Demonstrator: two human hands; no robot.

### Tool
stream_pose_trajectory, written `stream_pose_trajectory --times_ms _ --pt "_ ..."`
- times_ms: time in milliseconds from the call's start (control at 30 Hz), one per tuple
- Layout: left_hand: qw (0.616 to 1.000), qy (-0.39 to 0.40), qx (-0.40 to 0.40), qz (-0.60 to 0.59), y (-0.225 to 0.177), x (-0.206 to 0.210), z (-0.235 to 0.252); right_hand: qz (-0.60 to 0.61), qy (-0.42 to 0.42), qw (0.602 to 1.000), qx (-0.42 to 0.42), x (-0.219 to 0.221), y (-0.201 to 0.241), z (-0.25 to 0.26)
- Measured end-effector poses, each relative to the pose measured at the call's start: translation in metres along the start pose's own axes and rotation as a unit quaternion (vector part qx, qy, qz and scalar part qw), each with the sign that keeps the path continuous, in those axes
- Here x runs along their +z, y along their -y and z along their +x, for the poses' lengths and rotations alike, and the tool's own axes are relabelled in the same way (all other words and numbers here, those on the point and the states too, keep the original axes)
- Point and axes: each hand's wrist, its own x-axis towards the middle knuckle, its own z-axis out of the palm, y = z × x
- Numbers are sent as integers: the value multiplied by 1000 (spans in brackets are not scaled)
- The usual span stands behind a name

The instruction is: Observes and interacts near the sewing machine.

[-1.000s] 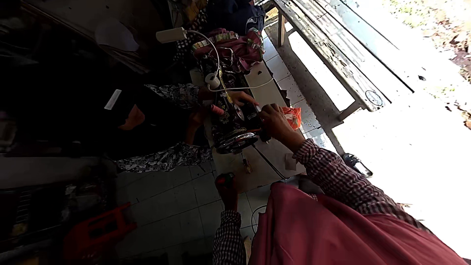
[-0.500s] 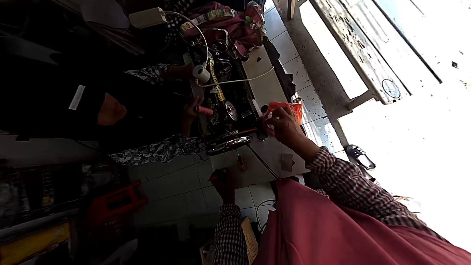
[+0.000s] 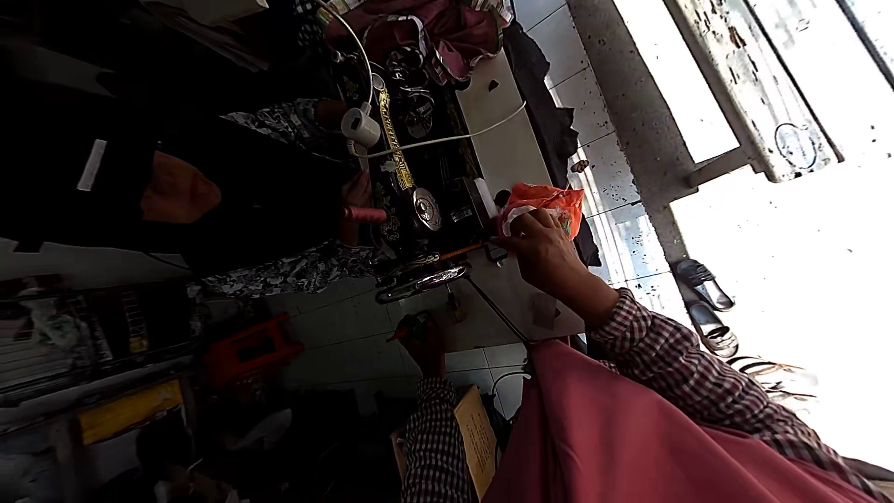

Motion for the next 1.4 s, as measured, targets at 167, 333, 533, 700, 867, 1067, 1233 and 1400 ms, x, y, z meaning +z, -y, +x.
stream_pose_trajectory --times_ms 167,333,533,700,867,1067,1233,1400 --pt "999 -7 -10 36 -3 1 2 57 -7 998 -7 -4 13 -10" --pt "997 -1 41 71 41 -1 5 286 125 944 -109 -5 70 -40" --pt "998 -16 20 60 6 0 3 375 373 834 -153 22 102 -91" --pt "996 -21 30 76 1 0 0 352 541 756 -114 37 97 -108" --pt "997 -20 7 78 -2 1 -1 345 561 747 -93 51 93 -123" --pt "996 -28 34 80 3 1 -1 346 567 744 -73 53 92 -128" --pt "995 -37 9 90 -5 3 -2 348 565 746 -64 56 88 -133" --pt "990 -39 -23 133 -9 2 -2 347 581 734 -63 59 85 -132"
